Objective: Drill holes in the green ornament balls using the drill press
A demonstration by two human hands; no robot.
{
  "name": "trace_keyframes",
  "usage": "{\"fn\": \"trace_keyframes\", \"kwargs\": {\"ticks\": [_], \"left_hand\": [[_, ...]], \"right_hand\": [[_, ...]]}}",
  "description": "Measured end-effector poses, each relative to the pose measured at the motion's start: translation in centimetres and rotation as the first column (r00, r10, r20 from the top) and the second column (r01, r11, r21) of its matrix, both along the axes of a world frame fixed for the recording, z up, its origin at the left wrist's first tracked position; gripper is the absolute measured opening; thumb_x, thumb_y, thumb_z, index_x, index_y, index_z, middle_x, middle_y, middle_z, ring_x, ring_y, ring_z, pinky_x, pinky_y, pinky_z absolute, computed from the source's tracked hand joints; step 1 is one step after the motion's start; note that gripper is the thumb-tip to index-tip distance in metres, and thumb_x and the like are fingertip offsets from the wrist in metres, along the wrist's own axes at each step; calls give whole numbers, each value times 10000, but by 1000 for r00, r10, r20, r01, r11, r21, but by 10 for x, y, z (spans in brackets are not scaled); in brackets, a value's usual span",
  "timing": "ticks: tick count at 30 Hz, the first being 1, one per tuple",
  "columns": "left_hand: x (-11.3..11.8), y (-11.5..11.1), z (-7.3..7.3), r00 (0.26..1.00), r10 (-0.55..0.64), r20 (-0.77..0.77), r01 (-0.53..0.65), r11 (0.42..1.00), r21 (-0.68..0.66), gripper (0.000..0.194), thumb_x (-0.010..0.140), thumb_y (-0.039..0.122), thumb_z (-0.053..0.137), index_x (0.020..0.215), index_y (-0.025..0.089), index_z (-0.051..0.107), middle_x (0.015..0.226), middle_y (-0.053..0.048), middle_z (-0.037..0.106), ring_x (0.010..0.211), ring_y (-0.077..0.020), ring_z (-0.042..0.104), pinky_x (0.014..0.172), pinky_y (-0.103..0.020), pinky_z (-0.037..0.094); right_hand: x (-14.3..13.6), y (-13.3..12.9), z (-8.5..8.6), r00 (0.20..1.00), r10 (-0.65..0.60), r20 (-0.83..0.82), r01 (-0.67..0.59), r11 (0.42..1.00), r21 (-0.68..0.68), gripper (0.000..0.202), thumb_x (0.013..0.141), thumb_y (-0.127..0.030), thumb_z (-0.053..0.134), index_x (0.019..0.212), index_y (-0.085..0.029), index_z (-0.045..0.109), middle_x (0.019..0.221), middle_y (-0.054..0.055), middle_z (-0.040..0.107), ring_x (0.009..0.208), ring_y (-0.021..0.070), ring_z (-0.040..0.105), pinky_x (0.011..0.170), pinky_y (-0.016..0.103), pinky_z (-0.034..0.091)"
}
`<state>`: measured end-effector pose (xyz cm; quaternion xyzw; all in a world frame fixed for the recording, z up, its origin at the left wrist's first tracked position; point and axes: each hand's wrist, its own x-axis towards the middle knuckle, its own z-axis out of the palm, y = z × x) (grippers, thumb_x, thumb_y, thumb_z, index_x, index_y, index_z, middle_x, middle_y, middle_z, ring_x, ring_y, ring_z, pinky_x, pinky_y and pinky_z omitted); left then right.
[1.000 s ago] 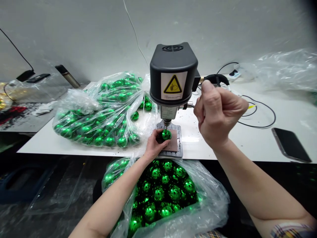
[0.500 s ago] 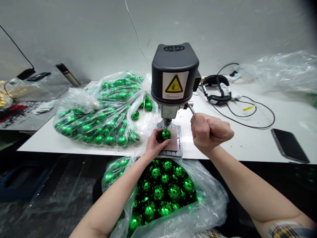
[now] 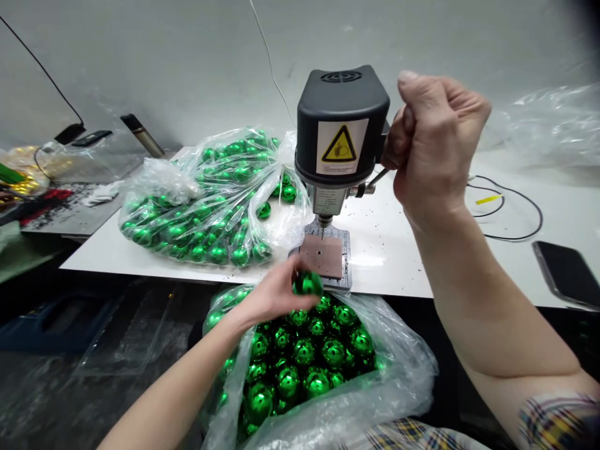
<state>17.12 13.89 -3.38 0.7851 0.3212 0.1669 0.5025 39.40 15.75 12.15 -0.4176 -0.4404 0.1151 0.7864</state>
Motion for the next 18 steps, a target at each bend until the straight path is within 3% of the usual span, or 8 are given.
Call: {"fn": "trace_keyframes", "kwargs": {"ticks": [3, 5, 7, 9, 10, 12, 14, 18], "left_hand": [[-39, -23, 29, 853, -448, -267, 450, 891, -56, 460, 608, 433, 880, 971, 224, 690, 802, -35, 683, 674, -197, 582, 556, -275, 351], [-46, -24, 34, 796, -511, -326, 520, 852, -64, 380, 684, 489, 824, 930, 222, 711, 748, -31, 687, 642, -200, 592, 547, -277, 344], [-36, -5, 29, 875, -399, -274, 417, 909, 10, 255, 851, 466, 678, 938, 230, 715, 759, -35, 704, 638, -191, 611, 566, -279, 379], [-13, 34, 17, 973, -163, -163, 192, 965, 179, 215, 950, 377, 549, 969, 233, 707, 824, -52, 721, 702, -196, 641, 634, -289, 433], [1, 57, 8, 991, -45, -123, 79, 955, 285, 194, 955, 327, 537, 979, 226, 701, 853, -67, 722, 754, -209, 651, 685, -304, 452], [27, 106, -9, 965, 176, -192, -62, 871, 487, 161, 923, 190, 551, 1003, 190, 690, 933, -112, 706, 890, -251, 647, 798, -345, 459], [46, 147, -26, 880, 338, -333, -93, 812, 576, 206, 835, 57, 588, 999, 134, 686, 1073, -190, 661, 1066, -333, 597, 908, -429, 433], [54, 192, -48, 818, 404, -409, -93, 795, 599, 228, 764, -1, 618, 972, 75, 675, 1169, -243, 594, 1235, -427, 472, 1012, -555, 346]], "right_hand": [[2, 0, -5, 999, 11, 39, -11, 1000, 6, 485, 887, -193, 642, 479, -237, 383, 397, -66, 313, 312, 74, 292, 280, 277, 163], [0, -2, -7, 999, 6, 45, -8, 999, 33, 494, 877, -235, 676, 478, -232, 385, 402, -63, 312, 314, 70, 300, 279, 268, 169], [-1, -3, -8, 999, 5, 42, -7, 999, 48, 498, 872, -256, 691, 481, -226, 384, 411, -60, 323, 318, 65, 307, 283, 258, 177], [-2, -4, -9, 999, -1, 38, -1, 998, 61, 492, 874, -227, 682, 478, -219, 389, 410, -59, 336, 316, 63, 300, 284, 260, 163], [-2, -4, -9, 999, -2, 36, -1, 998, 63, 479, 872, -205, 675, 479, -220, 402, 409, -56, 347, 317, 69, 301, 285, 271, 156], [-1, -4, -9, 999, 6, 34, -8, 998, 65, 461, 856, -186, 681, 477, -227, 423, 402, -49, 367, 318, 90, 303, 289, 309, 143], [0, -4, -9, 999, 14, 36, -17, 998, 68, 459, 832, -198, 707, 465, -233, 434, 394, -44, 371, 315, 104, 291, 297, 342, 124], [1, -6, -9, 998, 21, 51, -24, 999, 48, 460, 813, -265, 747, 454, -231, 461, 388, -47, 369, 309, 109, 287, 312, 355, 131]]}}
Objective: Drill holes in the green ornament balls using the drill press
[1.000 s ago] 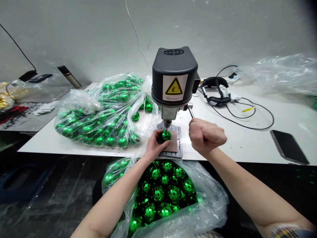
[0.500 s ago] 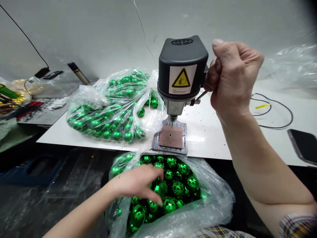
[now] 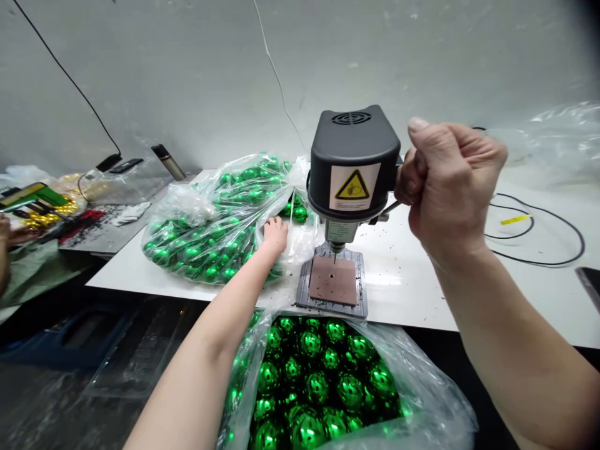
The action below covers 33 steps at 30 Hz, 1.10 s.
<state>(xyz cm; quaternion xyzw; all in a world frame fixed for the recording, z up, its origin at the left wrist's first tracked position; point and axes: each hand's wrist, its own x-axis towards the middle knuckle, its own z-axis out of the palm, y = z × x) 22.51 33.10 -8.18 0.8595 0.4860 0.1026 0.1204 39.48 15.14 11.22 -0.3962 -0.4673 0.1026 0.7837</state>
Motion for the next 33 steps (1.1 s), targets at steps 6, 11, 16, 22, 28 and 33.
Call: {"fn": "trace_keyframes", "kwargs": {"ticks": [6, 11, 16, 22, 28, 33], "left_hand": [[-19, 6, 8, 993, -105, 59, 106, 994, -10, 343, 767, 66, 674, 1101, 138, 647, 1227, -159, 609, 1215, -322, 509, 1044, -443, 381], [-38, -41, 32, 565, 239, 790, 199, 890, -411, 478, 800, 350, 727, 1204, 171, 545, 1028, -77, 681, 918, -206, 642, 848, -382, 533], [-52, -95, 41, 271, 645, 714, 439, 577, -688, 386, 711, 324, 806, 997, 137, 626, 984, -62, 701, 863, -157, 662, 813, -318, 553], [-45, -134, 22, 428, 495, 756, 380, 660, -648, 607, 677, 271, 849, 1220, 164, 601, 1037, -68, 711, 899, -154, 657, 824, -289, 515], [-31, -145, -2, 545, 268, 794, 341, 794, -503, 599, 777, 329, 770, 1315, 168, 561, 1139, -95, 695, 927, -172, 658, 893, -323, 511], [-19, -145, -12, 530, 294, 795, 351, 778, -522, 556, 836, 371, 706, 1335, 174, 559, 1110, -75, 710, 912, -158, 658, 904, -314, 520]], "right_hand": [[-1, 0, 0, 1000, 22, -7, -22, 1000, 20, 457, 801, -323, 766, 462, -230, 475, 405, -48, 402, 326, 117, 333, 305, 339, 175], [0, 3, -2, 1000, 22, -11, -21, 999, 40, 493, 837, -314, 741, 461, -212, 437, 397, -60, 381, 318, 80, 309, 294, 280, 157], [0, 4, -3, 999, -8, 43, 6, 999, 47, 533, 881, -366, 703, 492, -209, 374, 408, -67, 355, 321, 51, 313, 296, 248, 171], [-1, 5, -1, 1000, -25, 4, 25, 997, 70, 539, 860, -320, 723, 470, -220, 366, 382, -63, 343, 315, 73, 292, 296, 283, 134], [-2, 5, -1, 1000, -9, -9, 10, 998, 58, 504, 905, -167, 638, 471, -211, 387, 378, -71, 351, 302, 57, 271, 291, 265, 142], [-1, 4, -2, 999, -18, 28, 17, 999, 40, 524, 909, -274, 666, 493, -217, 352, 389, -75, 347, 307, 54, 276, 303, 263, 163]]}}
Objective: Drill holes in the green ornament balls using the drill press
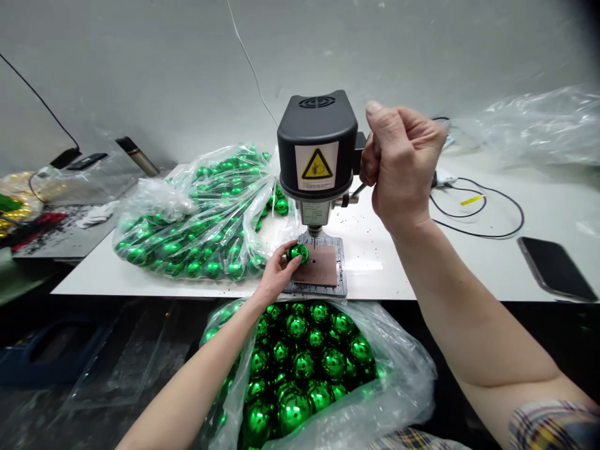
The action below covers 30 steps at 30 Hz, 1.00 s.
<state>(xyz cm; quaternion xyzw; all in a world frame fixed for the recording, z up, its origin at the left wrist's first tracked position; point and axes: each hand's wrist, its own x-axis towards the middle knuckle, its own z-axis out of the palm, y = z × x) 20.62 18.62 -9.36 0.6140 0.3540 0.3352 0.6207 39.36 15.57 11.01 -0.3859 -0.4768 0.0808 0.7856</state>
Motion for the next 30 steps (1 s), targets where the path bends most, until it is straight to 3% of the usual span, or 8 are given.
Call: {"fn": "trace_keyframes", "kwargs": {"ticks": [5, 12, 21, 30], "left_hand": [[9, 5, -7, 998, -54, -8, 55, 997, 53, 580, 829, 350, 713, 1351, 156, 553, 1161, -108, 696, 982, -187, 666, 953, -353, 520], [20, 10, -17, 999, -28, -44, 32, 995, 92, 607, 753, 284, 774, 1302, 141, 557, 1131, -121, 708, 993, -220, 679, 951, -395, 528], [30, -2, -12, 998, -38, -58, 45, 990, 132, 586, 703, 300, 819, 1222, 181, 573, 1038, -73, 687, 913, -201, 660, 877, -386, 546], [34, -8, -28, 999, -33, 24, 26, 968, 251, 514, 760, 249, 778, 1224, 196, 564, 1220, -90, 644, 1159, -217, 609, 1079, -409, 447]], "right_hand": [[0, 0, -1, 1000, -12, 11, 13, 1000, -7, 544, 914, -340, 663, 500, -216, 333, 398, -71, 349, 317, 54, 279, 314, 266, 168], [0, 0, -2, 997, -54, 50, 55, 998, -34, 559, 909, -451, 648, 513, -213, 334, 413, -64, 345, 345, 57, 300, 341, 248, 193], [1, 1, -2, 991, -83, 104, 88, 995, -46, 602, 889, -573, 622, 533, -221, 288, 414, -64, 321, 334, 63, 285, 338, 274, 195], [-3, -3, -3, 997, -57, 47, 56, 998, 8, 592, 860, -478, 702, 490, -226, 314, 400, -61, 313, 330, 66, 268, 325, 281, 156]]}}
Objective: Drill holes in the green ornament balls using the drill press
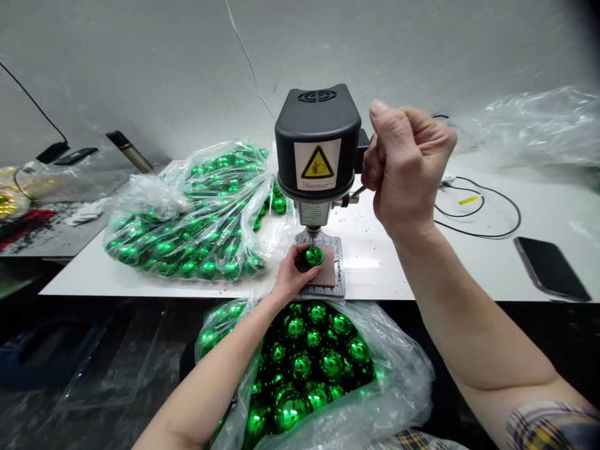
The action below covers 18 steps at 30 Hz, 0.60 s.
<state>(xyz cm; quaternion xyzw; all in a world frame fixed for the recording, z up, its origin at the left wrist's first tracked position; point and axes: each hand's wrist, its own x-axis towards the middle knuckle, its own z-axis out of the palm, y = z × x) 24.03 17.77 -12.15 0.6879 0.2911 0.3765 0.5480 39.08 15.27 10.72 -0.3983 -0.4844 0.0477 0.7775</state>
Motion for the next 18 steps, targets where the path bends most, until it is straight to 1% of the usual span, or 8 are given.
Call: {"fn": "trace_keyframes", "kwargs": {"ticks": [5, 7, 9, 13, 16, 18], "left_hand": [[1, 0, -3, 1000, 29, -2, -29, 999, 26, 518, 752, 248, 788, 1217, 194, 567, 1210, -84, 649, 1149, -213, 614, 1073, -403, 452], [1, 0, -4, 999, 33, 2, -33, 999, 13, 520, 746, 253, 793, 1211, 194, 568, 1207, -85, 650, 1141, -214, 619, 1065, -401, 459], [1, 0, -4, 999, 31, -4, -31, 1000, -3, 524, 743, 261, 797, 1209, 194, 566, 1205, -86, 650, 1142, -220, 620, 1062, -408, 464], [1, 0, -6, 999, 30, -18, -30, 999, -13, 541, 746, 270, 799, 1220, 195, 548, 1207, -94, 645, 1153, -235, 617, 1060, -429, 466], [1, 0, -9, 999, 36, -30, -36, 999, -3, 551, 749, 281, 800, 1225, 203, 534, 1205, -95, 642, 1140, -239, 621, 1054, -436, 471], [1, 0, -11, 998, 45, -34, -45, 999, 8, 550, 745, 289, 805, 1213, 208, 528, 1191, -92, 644, 1129, -240, 624, 1045, -437, 477]], "right_hand": [[-1, -3, -4, 996, -69, 59, 70, 997, -25, 568, 908, -493, 638, 522, -227, 317, 421, -50, 316, 360, 79, 280, 370, 291, 207], [-3, -7, -7, 990, -105, 88, 109, 994, -33, 542, 934, -463, 612, 533, -225, 335, 434, -44, 327, 372, 87, 302, 391, 296, 234], [-8, -13, -12, 987, -124, 100, 126, 992, -20, 530, 944, -400, 614, 528, -222, 337, 438, -39, 337, 375, 96, 310, 405, 309, 237], [-17, -28, -27, 985, -150, 89, 146, 988, 42, 533, 921, -272, 641, 490, -210, 332, 441, -38, 297, 383, 98, 283, 430, 329, 186], [-20, -36, -40, 980, -174, 99, 172, 985, 31, 520, 917, -261, 624, 485, -206, 340, 464, -41, 265, 397, 91, 281, 441, 323, 172], [-21, -38, -48, 978, -187, 97, 184, 982, 39, 529, 909, -269, 621, 488, -206, 307, 466, -44, 252, 395, 90, 279, 436, 321, 178]]}}
